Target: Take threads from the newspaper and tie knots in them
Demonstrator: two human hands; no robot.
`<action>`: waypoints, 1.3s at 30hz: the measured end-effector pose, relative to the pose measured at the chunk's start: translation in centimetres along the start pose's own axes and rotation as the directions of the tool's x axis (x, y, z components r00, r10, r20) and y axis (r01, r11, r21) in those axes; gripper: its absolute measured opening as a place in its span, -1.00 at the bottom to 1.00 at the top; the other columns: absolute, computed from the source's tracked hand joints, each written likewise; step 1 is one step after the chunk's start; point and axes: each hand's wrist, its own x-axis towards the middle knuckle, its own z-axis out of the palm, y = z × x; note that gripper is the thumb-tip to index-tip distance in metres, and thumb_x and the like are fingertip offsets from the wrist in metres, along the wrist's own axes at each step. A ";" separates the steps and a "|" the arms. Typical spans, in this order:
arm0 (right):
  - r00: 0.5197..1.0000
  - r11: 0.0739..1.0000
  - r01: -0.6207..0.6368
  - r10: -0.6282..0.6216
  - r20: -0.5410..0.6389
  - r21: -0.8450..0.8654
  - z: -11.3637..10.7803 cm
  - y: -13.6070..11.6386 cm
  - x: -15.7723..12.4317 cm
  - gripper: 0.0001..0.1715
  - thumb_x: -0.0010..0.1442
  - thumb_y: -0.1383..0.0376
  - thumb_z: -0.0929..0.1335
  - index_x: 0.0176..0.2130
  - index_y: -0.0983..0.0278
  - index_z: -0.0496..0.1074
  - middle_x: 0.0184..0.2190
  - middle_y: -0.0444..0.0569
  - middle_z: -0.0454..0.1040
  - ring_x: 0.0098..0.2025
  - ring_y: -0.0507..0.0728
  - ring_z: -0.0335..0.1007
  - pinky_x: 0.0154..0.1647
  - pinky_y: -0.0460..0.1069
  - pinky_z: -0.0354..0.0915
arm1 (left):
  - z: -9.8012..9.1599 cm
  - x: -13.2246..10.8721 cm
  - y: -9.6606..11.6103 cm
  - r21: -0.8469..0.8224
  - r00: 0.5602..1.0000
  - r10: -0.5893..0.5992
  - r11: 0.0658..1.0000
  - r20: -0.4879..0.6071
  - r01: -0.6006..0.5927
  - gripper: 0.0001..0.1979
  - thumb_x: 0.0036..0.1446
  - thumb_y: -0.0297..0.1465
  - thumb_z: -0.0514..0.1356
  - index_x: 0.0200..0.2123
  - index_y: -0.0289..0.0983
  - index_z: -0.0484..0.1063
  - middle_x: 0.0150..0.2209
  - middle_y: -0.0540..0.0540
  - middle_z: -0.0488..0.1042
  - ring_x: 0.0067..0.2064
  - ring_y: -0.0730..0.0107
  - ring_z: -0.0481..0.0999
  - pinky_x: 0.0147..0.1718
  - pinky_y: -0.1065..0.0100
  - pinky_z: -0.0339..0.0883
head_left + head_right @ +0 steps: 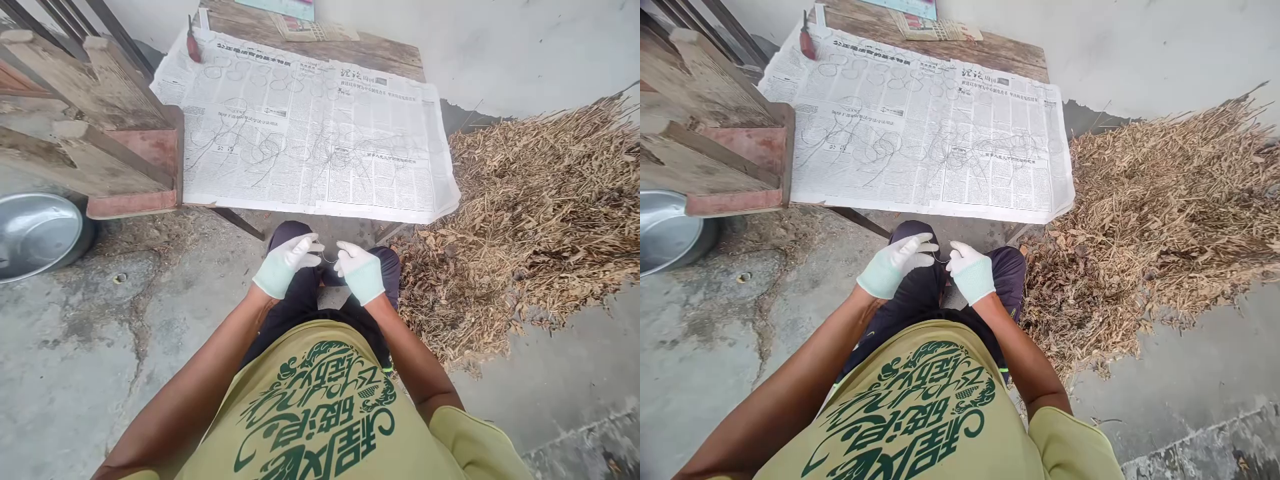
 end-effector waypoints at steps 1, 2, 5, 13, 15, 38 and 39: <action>1.000 1.000 0.015 -0.015 0.003 -0.020 0.1 0.0 0.0 -0.56 0.28 0.28 0.28 0.07 0.25 0.57 -0.56 -0.17 0.52 -0.57 0.02 0.42 -0.39 -0.08 0.41 | 0.1 0.0 0.1 0.031 0.999 0.032 0.999 -0.022 -0.032 -0.24 0.07 0.09 0.33 0.17 -0.32 0.49 -0.04 -0.28 0.64 -0.25 0.27 0.62 -0.14 0.23 0.48; 0.999 0.998 0.037 -0.037 0.003 -0.045 0.1 0.0 -0.1 -0.56 0.28 0.28 0.28 0.07 0.24 0.57 -0.55 -0.17 0.53 -0.55 0.03 0.44 -0.35 -0.07 0.42 | 0.1 0.0 0.3 0.070 0.997 0.066 0.996 -0.037 -0.063 -0.27 0.08 0.07 0.33 0.15 -0.33 0.50 -0.10 -0.26 0.65 -0.27 0.29 0.61 -0.15 0.25 0.47; 0.991 0.976 0.135 -0.135 0.009 -0.168 0.0 -0.1 -0.3 -0.57 0.30 0.31 0.28 0.06 0.21 0.59 -0.41 -0.11 0.62 -0.39 0.06 0.56 -0.15 -0.06 0.45 | 0.4 -0.1 0.8 0.187 0.991 0.128 0.975 -0.044 -0.118 -0.42 0.13 0.04 0.30 -0.04 -0.34 0.62 -0.29 -0.19 0.66 -0.36 0.32 0.57 -0.22 0.28 0.46; 0.917 0.693 0.390 -0.353 0.187 -0.606 -0.7 -0.7 -0.3 -0.53 0.35 0.43 0.23 0.13 0.30 0.56 -0.10 0.09 0.65 -0.07 0.18 0.59 0.04 -0.02 0.40 | 0.3 0.3 0.3 0.218 0.994 0.107 0.971 -0.005 -0.103 -0.52 0.17 -0.02 0.29 -0.15 -0.34 0.65 -0.36 -0.17 0.66 -0.40 0.32 0.57 -0.25 0.28 0.48; 0.889 0.602 0.450 -0.373 0.266 -0.659 -0.7 -0.6 -0.1 -0.53 0.35 0.44 0.23 0.13 0.33 0.55 -0.14 0.12 0.64 -0.11 0.19 0.58 0.01 -0.01 0.41 | 0.3 0.5 0.0 0.209 0.995 0.103 0.973 0.002 -0.101 -0.52 0.16 -0.01 0.30 -0.17 -0.34 0.65 -0.37 -0.18 0.66 -0.41 0.31 0.57 -0.25 0.26 0.49; 0.954 0.787 -0.155 -0.039 0.299 0.597 -1.0 0.8 -0.5 -0.57 0.10 0.01 0.52 -0.22 0.31 0.61 -0.26 0.07 0.64 -0.37 0.07 0.52 -0.31 -0.03 0.41 | -0.4 0.7 0.5 0.124 0.995 0.101 0.987 0.003 -0.101 -0.54 0.19 -0.02 0.29 -0.19 -0.33 0.65 -0.39 -0.15 0.64 -0.42 0.36 0.56 -0.29 0.31 0.42; 0.951 0.771 -0.157 -0.051 0.305 0.617 -0.8 0.8 -0.6 -0.57 0.09 0.02 0.52 -0.23 0.31 0.61 -0.27 0.07 0.64 -0.38 0.07 0.51 -0.31 -0.03 0.41 | -0.4 0.7 0.5 0.114 0.996 0.094 0.989 0.006 -0.094 -0.54 0.19 -0.02 0.29 -0.18 -0.33 0.65 -0.39 -0.15 0.64 -0.42 0.36 0.56 -0.30 0.31 0.41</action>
